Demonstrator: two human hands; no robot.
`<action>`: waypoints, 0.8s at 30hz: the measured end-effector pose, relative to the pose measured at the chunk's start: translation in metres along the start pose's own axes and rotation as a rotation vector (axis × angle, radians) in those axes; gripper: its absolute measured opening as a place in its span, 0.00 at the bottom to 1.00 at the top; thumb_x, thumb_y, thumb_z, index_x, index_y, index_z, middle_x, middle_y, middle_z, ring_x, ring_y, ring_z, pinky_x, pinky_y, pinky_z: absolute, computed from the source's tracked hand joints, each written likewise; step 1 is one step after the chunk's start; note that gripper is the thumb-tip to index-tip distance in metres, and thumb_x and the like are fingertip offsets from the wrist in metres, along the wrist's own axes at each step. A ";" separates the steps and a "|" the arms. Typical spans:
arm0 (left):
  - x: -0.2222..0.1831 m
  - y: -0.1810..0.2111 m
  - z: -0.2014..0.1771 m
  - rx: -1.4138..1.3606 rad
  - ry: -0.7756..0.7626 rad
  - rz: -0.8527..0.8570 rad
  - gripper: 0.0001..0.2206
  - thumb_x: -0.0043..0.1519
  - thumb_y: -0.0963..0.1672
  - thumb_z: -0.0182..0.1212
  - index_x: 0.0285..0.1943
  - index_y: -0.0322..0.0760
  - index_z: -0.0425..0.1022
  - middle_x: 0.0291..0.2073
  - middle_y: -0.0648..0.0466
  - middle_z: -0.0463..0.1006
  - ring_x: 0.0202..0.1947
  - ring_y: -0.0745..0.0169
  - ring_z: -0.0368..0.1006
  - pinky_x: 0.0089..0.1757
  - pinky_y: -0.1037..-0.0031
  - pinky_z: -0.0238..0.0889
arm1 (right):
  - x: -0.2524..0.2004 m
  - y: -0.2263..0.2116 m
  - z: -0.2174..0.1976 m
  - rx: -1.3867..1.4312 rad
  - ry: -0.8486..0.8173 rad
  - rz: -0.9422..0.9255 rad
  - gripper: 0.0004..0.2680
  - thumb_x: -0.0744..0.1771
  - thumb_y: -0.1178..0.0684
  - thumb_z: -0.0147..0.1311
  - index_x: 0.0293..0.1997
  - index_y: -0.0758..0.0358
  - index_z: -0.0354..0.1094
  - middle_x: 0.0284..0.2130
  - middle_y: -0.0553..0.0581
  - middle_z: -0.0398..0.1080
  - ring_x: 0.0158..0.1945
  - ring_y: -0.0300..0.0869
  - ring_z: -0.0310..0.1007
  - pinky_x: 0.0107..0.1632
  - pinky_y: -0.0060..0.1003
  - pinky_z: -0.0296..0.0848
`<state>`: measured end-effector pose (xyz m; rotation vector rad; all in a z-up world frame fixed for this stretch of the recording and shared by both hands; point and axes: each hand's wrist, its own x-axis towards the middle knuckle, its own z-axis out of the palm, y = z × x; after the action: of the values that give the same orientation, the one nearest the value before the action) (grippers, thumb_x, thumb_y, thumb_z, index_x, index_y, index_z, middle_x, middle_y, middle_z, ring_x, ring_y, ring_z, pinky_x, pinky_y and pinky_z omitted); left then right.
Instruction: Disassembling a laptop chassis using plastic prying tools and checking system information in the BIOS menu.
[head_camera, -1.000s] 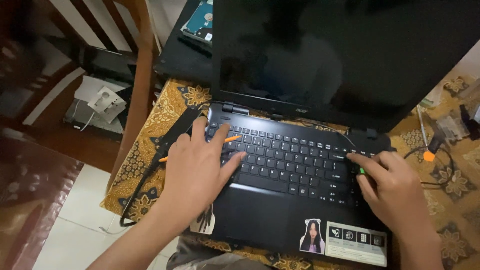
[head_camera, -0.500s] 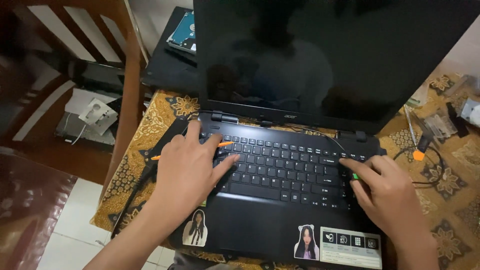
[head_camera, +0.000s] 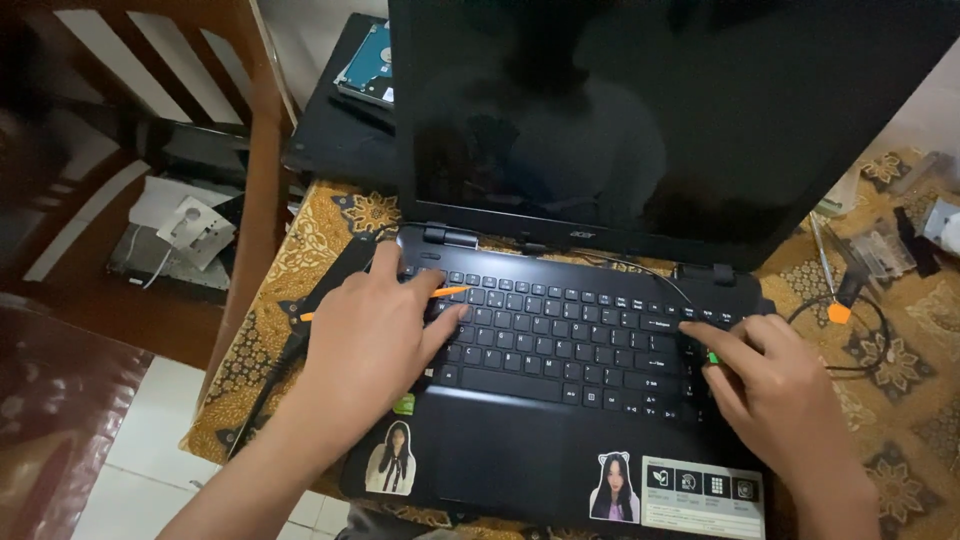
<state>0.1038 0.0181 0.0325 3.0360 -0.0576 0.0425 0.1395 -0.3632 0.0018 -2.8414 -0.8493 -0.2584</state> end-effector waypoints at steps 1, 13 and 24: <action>0.002 0.001 -0.004 0.000 0.002 -0.002 0.21 0.65 0.58 0.60 0.57 0.47 0.80 0.45 0.42 0.73 0.26 0.41 0.80 0.29 0.60 0.74 | 0.000 0.001 0.000 -0.001 0.001 -0.002 0.14 0.66 0.60 0.54 0.58 0.58 0.74 0.28 0.55 0.63 0.34 0.46 0.64 0.37 0.40 0.66; 0.015 -0.002 -0.019 -0.121 -0.300 -0.138 0.15 0.65 0.52 0.59 0.58 0.52 0.77 0.40 0.52 0.82 0.37 0.44 0.80 0.32 0.55 0.75 | -0.002 0.005 0.004 0.003 -0.048 0.022 0.14 0.66 0.57 0.54 0.58 0.52 0.74 0.28 0.53 0.64 0.36 0.45 0.65 0.38 0.39 0.65; 0.013 -0.009 -0.009 -0.148 -0.277 -0.144 0.17 0.62 0.52 0.62 0.61 0.58 0.75 0.38 0.52 0.83 0.35 0.43 0.80 0.29 0.54 0.74 | 0.000 0.004 0.005 0.069 -0.036 -0.041 0.15 0.66 0.61 0.55 0.58 0.57 0.74 0.29 0.54 0.63 0.35 0.46 0.64 0.39 0.40 0.65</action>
<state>0.1168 0.0271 0.0406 2.8662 0.1308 -0.3768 0.1416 -0.3653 -0.0031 -2.7757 -0.9065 -0.1798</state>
